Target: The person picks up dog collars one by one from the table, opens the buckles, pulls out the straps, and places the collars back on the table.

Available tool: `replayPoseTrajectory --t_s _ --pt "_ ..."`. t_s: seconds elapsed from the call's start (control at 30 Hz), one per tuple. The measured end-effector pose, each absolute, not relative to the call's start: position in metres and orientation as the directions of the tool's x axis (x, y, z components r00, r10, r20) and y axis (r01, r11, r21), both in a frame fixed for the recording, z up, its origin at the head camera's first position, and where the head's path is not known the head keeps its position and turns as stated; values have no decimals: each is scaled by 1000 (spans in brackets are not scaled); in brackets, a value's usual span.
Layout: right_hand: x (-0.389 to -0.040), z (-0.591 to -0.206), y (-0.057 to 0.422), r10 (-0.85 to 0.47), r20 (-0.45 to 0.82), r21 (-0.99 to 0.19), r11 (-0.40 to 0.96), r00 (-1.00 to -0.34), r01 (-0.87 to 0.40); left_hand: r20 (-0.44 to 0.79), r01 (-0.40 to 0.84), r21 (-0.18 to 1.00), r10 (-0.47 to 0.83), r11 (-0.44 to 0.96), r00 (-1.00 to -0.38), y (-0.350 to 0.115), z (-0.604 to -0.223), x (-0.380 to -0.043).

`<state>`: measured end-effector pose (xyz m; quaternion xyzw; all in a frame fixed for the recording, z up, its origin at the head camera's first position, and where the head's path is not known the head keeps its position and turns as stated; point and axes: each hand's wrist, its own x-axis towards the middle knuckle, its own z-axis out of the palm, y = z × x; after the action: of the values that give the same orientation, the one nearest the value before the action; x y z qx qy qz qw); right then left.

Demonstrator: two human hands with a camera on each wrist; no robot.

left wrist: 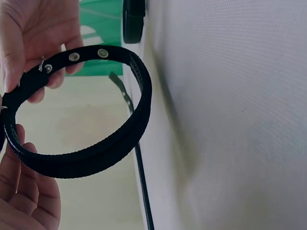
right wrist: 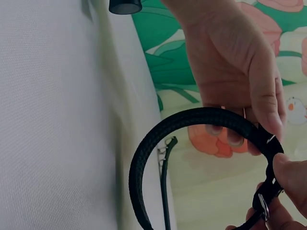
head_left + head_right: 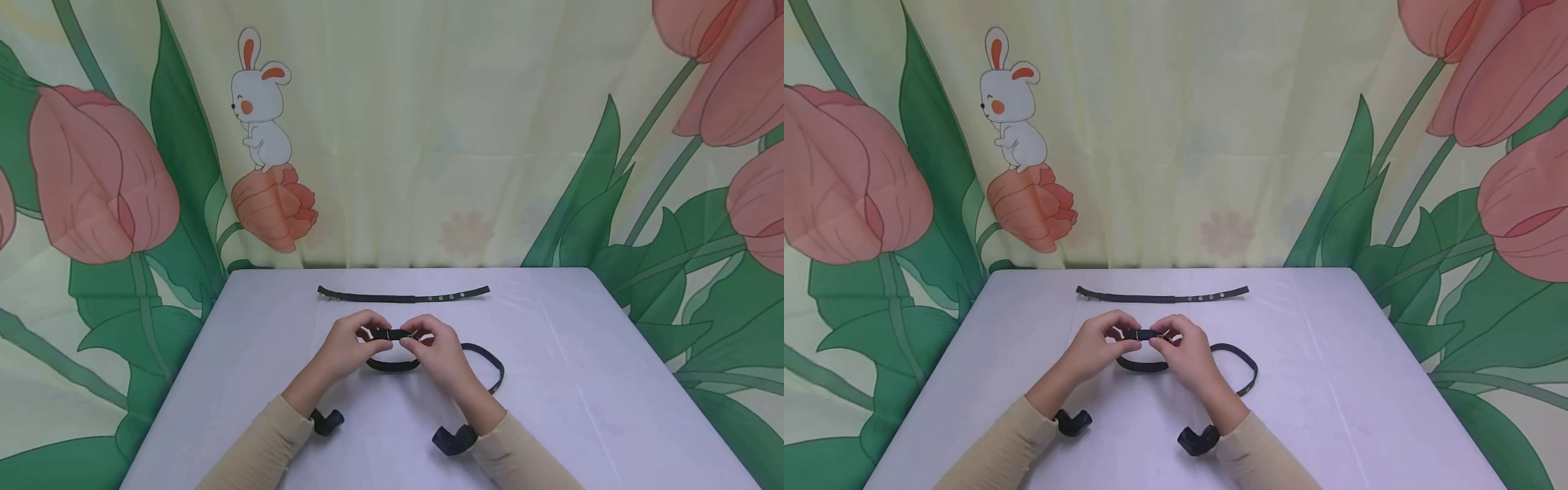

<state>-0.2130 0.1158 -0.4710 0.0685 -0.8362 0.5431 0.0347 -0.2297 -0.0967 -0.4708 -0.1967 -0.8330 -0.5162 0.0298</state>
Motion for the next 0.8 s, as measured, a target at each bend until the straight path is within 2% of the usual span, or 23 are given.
replayPoseTrajectory --t_s 0.5,0.8 --pt "-214 -469 111 -38 142 -913 380 -989 -146 270 376 838 298 396 -916 -95 -470 -231" --pt "-214 -466 110 -23 107 -928 355 -994 -109 268 365 848 283 385 -921 -94 -472 -232"
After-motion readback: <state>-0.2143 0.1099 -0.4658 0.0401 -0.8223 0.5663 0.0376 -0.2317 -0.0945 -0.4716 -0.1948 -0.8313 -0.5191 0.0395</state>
